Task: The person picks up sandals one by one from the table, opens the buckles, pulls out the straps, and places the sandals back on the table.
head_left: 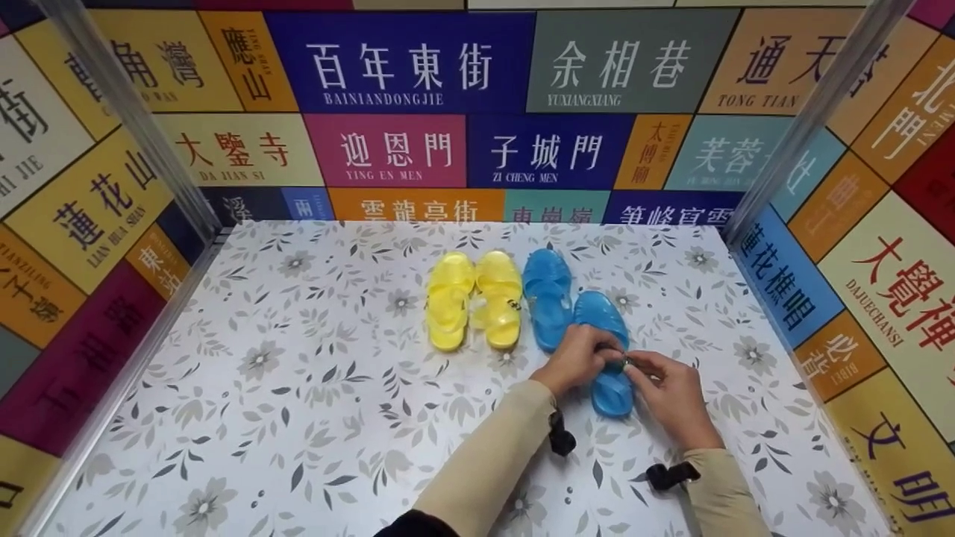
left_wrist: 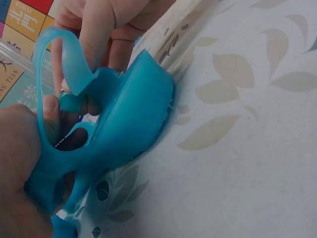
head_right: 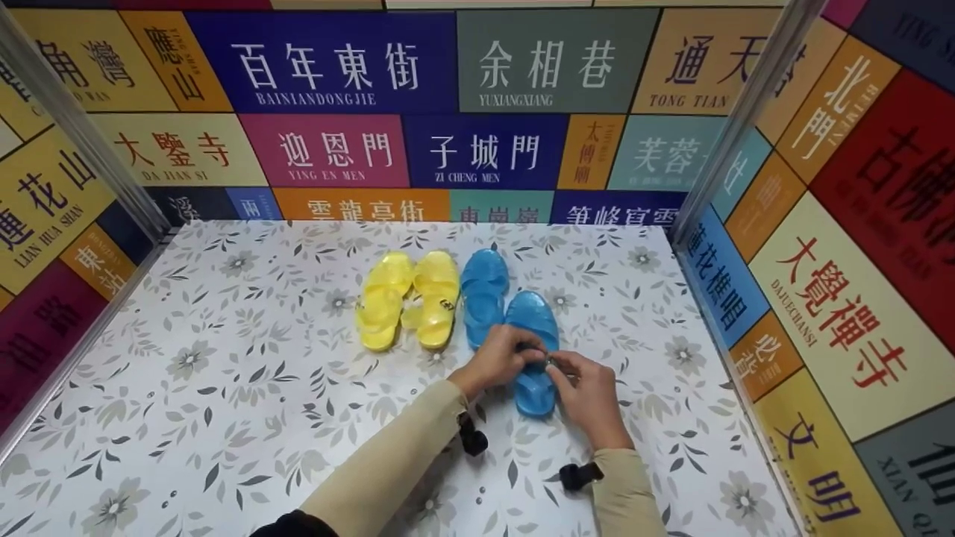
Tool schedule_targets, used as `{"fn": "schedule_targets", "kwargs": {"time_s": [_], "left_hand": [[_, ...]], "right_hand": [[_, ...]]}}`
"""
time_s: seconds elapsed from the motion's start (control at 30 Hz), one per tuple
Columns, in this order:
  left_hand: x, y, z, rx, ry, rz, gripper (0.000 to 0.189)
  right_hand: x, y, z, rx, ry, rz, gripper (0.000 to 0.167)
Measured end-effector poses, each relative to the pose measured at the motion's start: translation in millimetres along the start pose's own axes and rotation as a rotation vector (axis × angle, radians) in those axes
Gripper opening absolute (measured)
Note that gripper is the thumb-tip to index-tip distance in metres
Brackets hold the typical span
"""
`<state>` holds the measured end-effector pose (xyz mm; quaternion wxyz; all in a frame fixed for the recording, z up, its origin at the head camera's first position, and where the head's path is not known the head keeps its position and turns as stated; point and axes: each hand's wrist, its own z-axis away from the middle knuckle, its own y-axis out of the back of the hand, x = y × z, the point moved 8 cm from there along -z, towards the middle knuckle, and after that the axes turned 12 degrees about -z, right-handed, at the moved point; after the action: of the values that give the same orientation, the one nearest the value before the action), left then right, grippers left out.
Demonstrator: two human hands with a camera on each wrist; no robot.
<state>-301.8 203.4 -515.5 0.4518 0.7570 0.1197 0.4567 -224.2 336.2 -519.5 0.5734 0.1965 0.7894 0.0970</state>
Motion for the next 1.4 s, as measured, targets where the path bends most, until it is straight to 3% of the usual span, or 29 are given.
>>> {"fn": "schedule_targets", "kwargs": {"time_s": [0.1,0.27,0.4,0.57,0.77,0.87,1.27,1.4], "left_hand": [[2.3,0.1,-0.3,-0.026,-0.037,-0.009,0.012],[13.2,1.0,0.0,-0.044,-0.166,-0.088,0.014],[18.3,1.5,0.4,-0.039,-0.211,-0.118,0.018],[18.7,3.1,-1.5,-0.039,-0.197,-0.106,0.018],[11.5,3.1,-3.5,-0.041,-0.092,-0.089,0.015],[10.7,4.6,-3.1,-0.024,-0.071,-0.096,0.013],[11.0,7.2,-2.2,0.021,-0.075,-0.125,0.013],[11.2,8.9,-3.1,0.052,-0.103,-0.126,0.017]], "right_hand": [[0,1,0.1,-0.001,0.005,0.007,0.022],[4,4,0.3,0.013,-0.002,0.032,0.022],[3,4,-0.3,0.008,0.003,0.033,0.023],[1,4,-1.3,-0.001,0.004,0.035,0.024],[1,3,-2.9,0.002,0.001,0.030,0.022],[1,2,-4.2,0.008,0.005,0.025,0.022],[1,1,-2.2,0.012,0.042,0.017,0.022],[1,3,-1.3,0.010,0.037,0.021,0.022]]}}
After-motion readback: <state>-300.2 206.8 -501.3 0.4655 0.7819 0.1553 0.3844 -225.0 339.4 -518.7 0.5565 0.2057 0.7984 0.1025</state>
